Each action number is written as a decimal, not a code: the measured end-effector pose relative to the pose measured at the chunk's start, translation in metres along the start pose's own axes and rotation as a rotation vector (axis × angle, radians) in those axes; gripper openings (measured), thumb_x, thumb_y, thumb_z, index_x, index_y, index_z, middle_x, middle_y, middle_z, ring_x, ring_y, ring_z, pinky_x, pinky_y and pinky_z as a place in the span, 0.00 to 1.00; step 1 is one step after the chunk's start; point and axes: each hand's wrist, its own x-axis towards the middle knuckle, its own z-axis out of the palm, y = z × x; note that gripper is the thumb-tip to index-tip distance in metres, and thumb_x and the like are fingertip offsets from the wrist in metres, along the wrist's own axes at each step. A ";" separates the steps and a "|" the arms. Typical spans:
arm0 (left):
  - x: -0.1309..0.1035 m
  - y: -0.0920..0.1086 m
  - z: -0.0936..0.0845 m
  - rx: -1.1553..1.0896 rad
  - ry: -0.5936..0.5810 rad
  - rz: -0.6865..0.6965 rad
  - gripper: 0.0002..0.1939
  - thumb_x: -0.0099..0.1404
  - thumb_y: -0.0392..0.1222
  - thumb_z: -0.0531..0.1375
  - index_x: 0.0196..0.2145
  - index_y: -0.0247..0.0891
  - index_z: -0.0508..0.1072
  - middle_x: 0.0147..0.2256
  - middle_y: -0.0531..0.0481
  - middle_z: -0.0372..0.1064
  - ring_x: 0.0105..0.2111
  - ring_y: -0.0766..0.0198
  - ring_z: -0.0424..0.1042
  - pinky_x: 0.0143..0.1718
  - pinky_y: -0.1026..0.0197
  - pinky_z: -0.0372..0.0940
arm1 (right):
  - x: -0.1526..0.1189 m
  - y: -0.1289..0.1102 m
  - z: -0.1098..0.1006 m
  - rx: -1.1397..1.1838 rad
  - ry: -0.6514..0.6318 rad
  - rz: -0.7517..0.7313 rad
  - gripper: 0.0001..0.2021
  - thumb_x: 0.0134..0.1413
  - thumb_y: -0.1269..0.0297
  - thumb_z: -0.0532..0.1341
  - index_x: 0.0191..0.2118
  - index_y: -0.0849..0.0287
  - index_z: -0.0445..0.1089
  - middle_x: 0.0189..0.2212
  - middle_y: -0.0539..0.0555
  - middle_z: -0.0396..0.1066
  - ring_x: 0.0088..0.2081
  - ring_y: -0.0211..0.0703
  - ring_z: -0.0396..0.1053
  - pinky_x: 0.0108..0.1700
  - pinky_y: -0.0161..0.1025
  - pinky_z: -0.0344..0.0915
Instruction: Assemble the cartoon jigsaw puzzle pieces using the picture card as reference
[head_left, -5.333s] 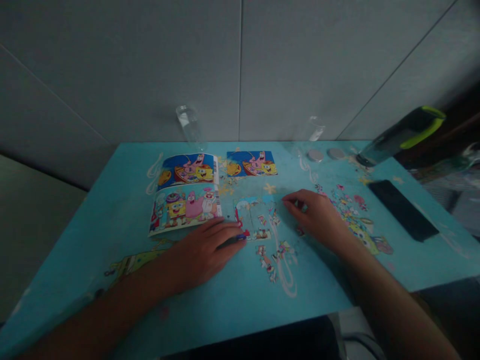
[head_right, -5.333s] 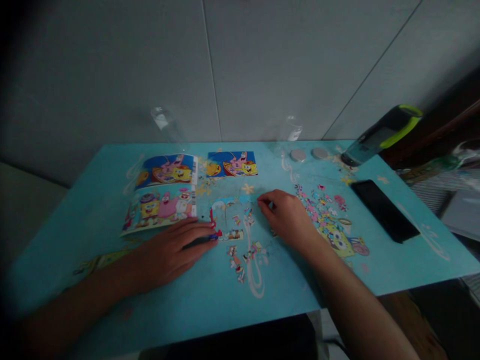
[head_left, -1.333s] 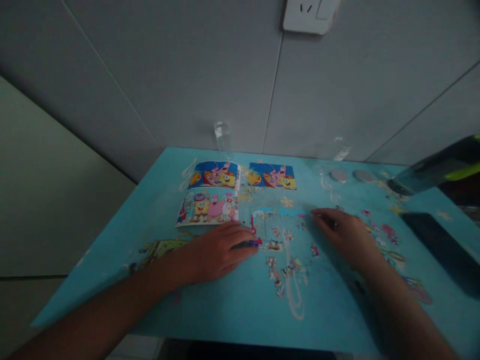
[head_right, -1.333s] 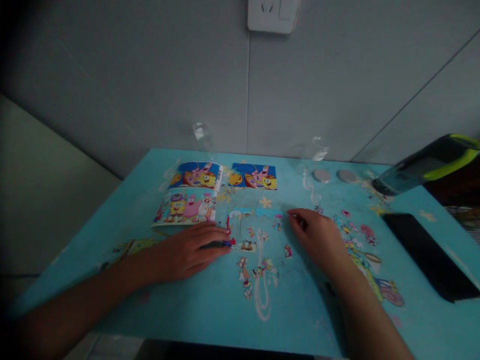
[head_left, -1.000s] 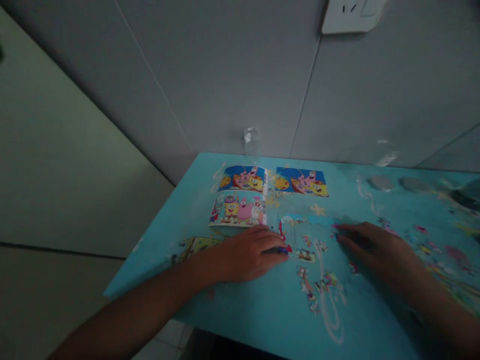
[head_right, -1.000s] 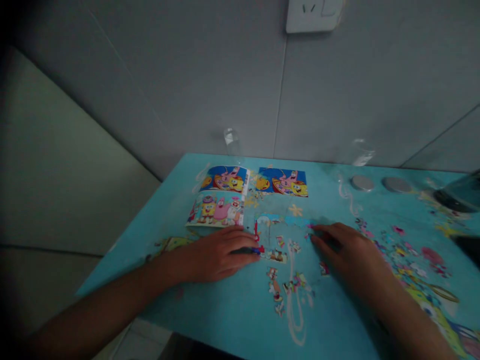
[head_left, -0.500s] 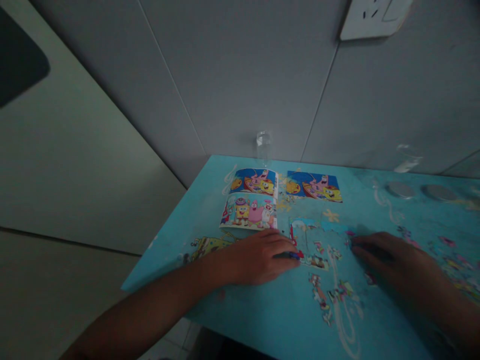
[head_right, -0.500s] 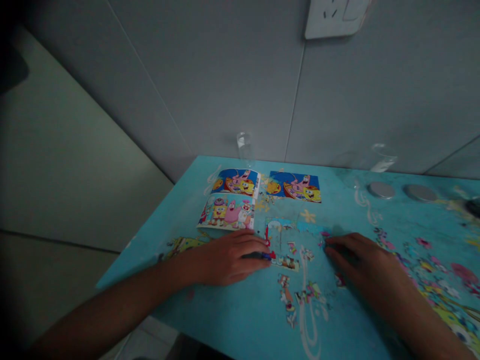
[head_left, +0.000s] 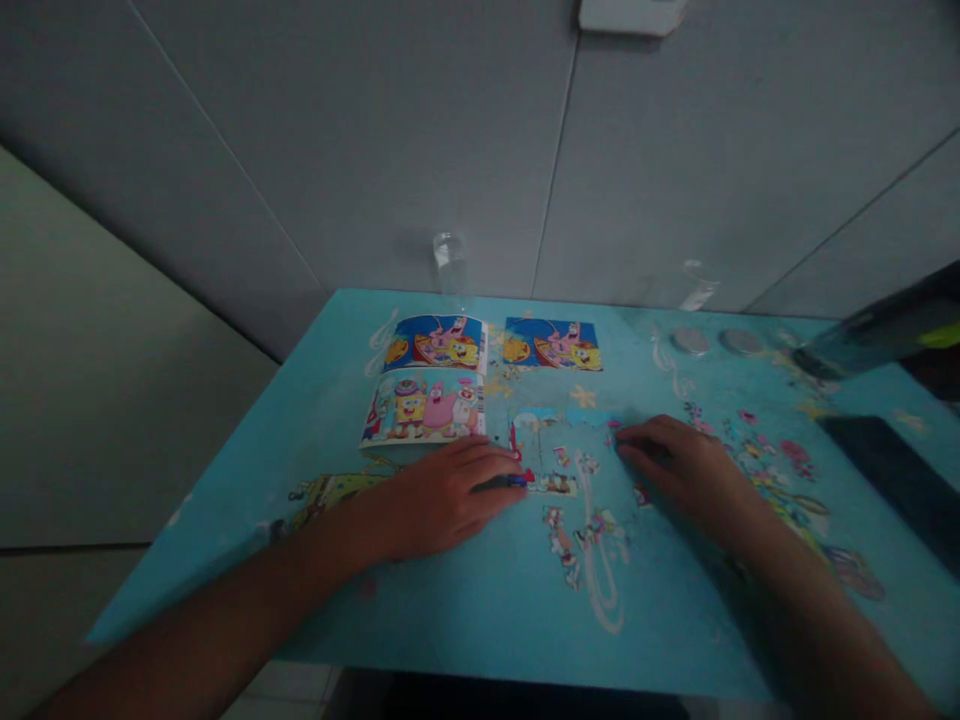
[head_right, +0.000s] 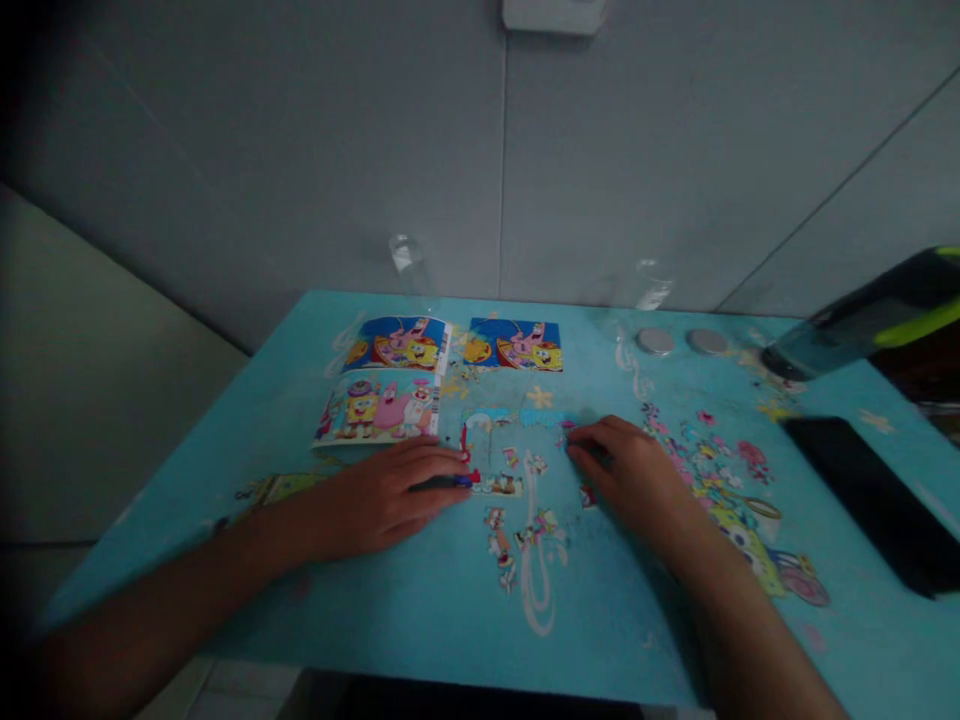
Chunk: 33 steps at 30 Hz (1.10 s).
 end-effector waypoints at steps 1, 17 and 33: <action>0.000 0.000 0.000 0.001 0.009 0.002 0.21 0.74 0.34 0.54 0.62 0.40 0.66 0.59 0.40 0.67 0.62 0.52 0.64 0.67 0.40 0.57 | 0.000 -0.001 0.000 -0.005 -0.003 0.005 0.11 0.66 0.59 0.59 0.47 0.53 0.77 0.43 0.56 0.77 0.39 0.47 0.76 0.44 0.46 0.73; -0.001 -0.001 0.001 -0.008 0.025 0.009 0.23 0.73 0.34 0.54 0.64 0.41 0.66 0.58 0.39 0.67 0.61 0.51 0.65 0.65 0.39 0.61 | 0.000 -0.007 -0.001 -0.021 0.022 0.003 0.10 0.65 0.62 0.60 0.45 0.54 0.77 0.42 0.55 0.76 0.41 0.47 0.75 0.45 0.45 0.71; 0.002 0.000 -0.002 0.002 0.020 0.014 0.19 0.74 0.35 0.54 0.61 0.39 0.67 0.58 0.39 0.67 0.62 0.52 0.65 0.66 0.41 0.59 | 0.000 -0.002 0.001 -0.040 0.035 0.020 0.11 0.63 0.58 0.60 0.44 0.54 0.78 0.41 0.55 0.77 0.38 0.48 0.75 0.43 0.47 0.71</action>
